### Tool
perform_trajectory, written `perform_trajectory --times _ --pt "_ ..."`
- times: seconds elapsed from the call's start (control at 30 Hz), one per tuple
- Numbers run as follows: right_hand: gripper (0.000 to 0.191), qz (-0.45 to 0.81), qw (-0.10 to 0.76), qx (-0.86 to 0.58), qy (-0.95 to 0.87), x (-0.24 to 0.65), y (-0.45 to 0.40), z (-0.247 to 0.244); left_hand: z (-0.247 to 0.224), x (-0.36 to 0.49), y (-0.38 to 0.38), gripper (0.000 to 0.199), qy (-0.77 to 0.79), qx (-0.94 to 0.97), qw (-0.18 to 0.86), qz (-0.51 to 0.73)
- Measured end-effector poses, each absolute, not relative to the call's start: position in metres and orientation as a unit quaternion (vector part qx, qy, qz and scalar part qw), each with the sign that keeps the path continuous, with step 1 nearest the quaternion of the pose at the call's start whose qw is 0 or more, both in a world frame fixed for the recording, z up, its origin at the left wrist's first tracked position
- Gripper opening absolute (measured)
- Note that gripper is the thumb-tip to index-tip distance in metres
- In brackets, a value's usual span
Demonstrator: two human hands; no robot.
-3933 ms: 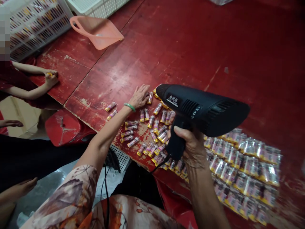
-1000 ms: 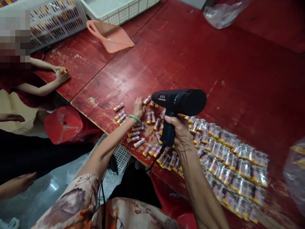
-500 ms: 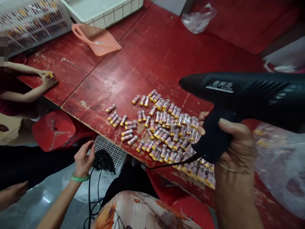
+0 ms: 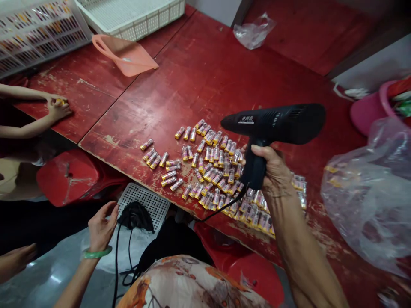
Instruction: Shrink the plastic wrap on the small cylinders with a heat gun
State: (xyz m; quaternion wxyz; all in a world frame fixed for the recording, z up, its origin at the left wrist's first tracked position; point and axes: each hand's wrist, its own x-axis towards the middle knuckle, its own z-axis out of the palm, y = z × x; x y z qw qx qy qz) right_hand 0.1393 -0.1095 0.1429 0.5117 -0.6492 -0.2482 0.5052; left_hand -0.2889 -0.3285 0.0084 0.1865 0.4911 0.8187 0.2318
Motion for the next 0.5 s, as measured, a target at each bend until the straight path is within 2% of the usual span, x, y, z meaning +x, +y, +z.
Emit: perform_trajectory --times 0.13,0.23,0.33,0.5 --pt "0.017 0.487 0.516 -0.672 -0.213 0.150 -0.108 0.138 -0.001 -0.296 -0.346 0.045 0.829 0.475 0.228 0.186" --pt "0.021 0.508 0.510 -0.663 -0.205 0.159 -0.115 0.135 -0.008 -0.294 -0.356 0.045 0.838 0.460 0.246 0.161" --pt "0.027 0.507 0.526 -0.646 -0.222 0.167 -0.120 0.130 -0.009 -0.283 -0.358 0.048 0.838 0.451 0.261 0.162" --pt "0.022 0.468 0.544 -0.663 -0.214 0.185 -0.128 0.129 -0.007 -0.265 -0.354 0.050 0.830 0.454 0.280 0.166"
